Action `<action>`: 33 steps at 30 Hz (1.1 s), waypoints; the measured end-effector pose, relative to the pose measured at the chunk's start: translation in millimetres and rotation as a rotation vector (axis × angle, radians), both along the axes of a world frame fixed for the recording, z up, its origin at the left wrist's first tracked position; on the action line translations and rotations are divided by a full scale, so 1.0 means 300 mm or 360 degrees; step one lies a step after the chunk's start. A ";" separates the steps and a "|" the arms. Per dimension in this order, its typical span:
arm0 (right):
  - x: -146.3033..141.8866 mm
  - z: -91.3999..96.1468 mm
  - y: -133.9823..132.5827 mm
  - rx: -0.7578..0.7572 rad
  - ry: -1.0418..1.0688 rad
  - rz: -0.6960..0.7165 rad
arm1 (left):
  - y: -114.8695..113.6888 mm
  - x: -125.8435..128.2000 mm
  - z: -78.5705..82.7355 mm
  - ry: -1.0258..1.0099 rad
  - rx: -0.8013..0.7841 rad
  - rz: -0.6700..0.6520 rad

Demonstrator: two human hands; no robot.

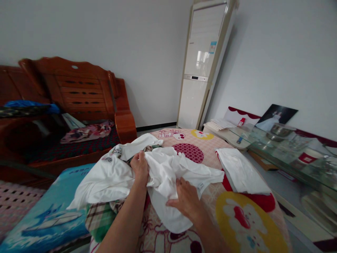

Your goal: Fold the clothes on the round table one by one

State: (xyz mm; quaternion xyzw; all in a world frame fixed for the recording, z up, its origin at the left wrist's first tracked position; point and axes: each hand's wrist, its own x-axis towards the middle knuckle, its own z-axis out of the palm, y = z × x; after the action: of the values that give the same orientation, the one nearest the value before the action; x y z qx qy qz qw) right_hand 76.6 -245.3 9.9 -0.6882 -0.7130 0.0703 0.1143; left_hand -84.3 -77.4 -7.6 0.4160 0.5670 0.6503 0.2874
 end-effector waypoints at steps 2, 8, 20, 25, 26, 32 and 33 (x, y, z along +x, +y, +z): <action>-0.029 -0.011 -0.001 -0.0025 -0.0109 0.0050 | 0.008 0.000 -0.004 -0.0040 0.0006 0.0013; 0.135 -0.037 0.059 0.0192 0.0111 -0.0394 | 0.021 -0.005 0.021 -0.0501 -0.0037 -0.0309; 0.581 -0.158 0.028 0.1291 0.0917 -0.1261 | -0.153 0.038 0.178 -0.0277 -0.0312 -0.2089; 0.580 -0.164 0.041 0.1100 0.0768 -0.1342 | -0.096 0.181 0.077 -0.0054 0.0099 -0.1224; 0.580 -0.158 0.039 0.1048 0.0719 -0.1369 | -0.090 0.207 0.054 0.0021 0.0089 -0.1117; 0.589 -0.131 0.010 0.0729 0.0421 -0.1438 | -0.087 0.267 -0.019 0.0464 -0.0236 -0.1286; 0.592 -0.133 0.009 0.0736 0.0470 -0.1426 | -0.088 0.263 -0.020 0.0435 -0.0250 -0.1379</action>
State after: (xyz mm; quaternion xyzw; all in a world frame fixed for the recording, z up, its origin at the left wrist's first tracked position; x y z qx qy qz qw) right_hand 254.3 -242.5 -29.9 -0.8652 -0.3221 -0.0484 0.3812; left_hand -5.3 -103.8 -13.5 0.6735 0.4212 0.3644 0.4860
